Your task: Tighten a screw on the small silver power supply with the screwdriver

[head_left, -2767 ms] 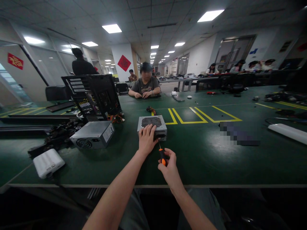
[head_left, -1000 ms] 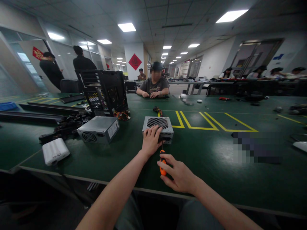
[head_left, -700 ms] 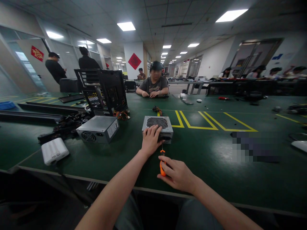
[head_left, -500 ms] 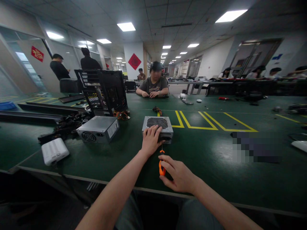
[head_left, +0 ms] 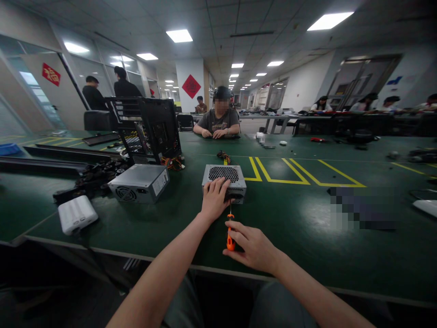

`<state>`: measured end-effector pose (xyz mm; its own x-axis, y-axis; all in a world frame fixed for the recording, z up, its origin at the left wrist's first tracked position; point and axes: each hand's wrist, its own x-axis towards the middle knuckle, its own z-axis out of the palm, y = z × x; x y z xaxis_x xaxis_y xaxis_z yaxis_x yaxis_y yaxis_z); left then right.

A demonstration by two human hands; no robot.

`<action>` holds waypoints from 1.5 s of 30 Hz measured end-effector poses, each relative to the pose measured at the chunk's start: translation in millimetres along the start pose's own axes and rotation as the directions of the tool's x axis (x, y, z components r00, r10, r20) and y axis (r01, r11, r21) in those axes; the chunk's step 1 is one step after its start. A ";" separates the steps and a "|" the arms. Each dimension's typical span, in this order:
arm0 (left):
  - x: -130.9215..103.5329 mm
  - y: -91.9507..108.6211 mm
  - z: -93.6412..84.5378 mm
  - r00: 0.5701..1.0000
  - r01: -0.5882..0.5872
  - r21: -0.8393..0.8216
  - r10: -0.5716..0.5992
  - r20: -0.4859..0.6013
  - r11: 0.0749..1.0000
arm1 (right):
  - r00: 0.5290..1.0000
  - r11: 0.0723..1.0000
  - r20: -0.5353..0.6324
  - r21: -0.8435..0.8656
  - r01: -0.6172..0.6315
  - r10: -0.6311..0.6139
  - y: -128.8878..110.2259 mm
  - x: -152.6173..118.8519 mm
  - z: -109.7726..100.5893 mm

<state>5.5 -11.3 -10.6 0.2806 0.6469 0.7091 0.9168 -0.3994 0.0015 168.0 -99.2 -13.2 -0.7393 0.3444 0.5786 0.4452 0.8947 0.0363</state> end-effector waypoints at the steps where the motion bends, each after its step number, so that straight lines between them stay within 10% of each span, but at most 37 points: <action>1: 0.0 0.0 0.2 1.000 0.001 -0.003 -0.001 0.002 1.000 | 1.000 1.000 0.014 0.017 -0.018 0.018 0.3 -0.1 -0.3; 45: -0.6 -0.1 1.9 1.000 0.003 0.006 -0.003 0.014 1.000 | 0.997 0.980 0.032 -0.186 -0.064 0.071 1.6 0.9 2.3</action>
<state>5.8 -10.4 -12.4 0.2823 0.6572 0.6988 0.9192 -0.3938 -0.0010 166.9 -96.8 -14.4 -0.7218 0.4161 0.5531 0.5778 0.8022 0.1505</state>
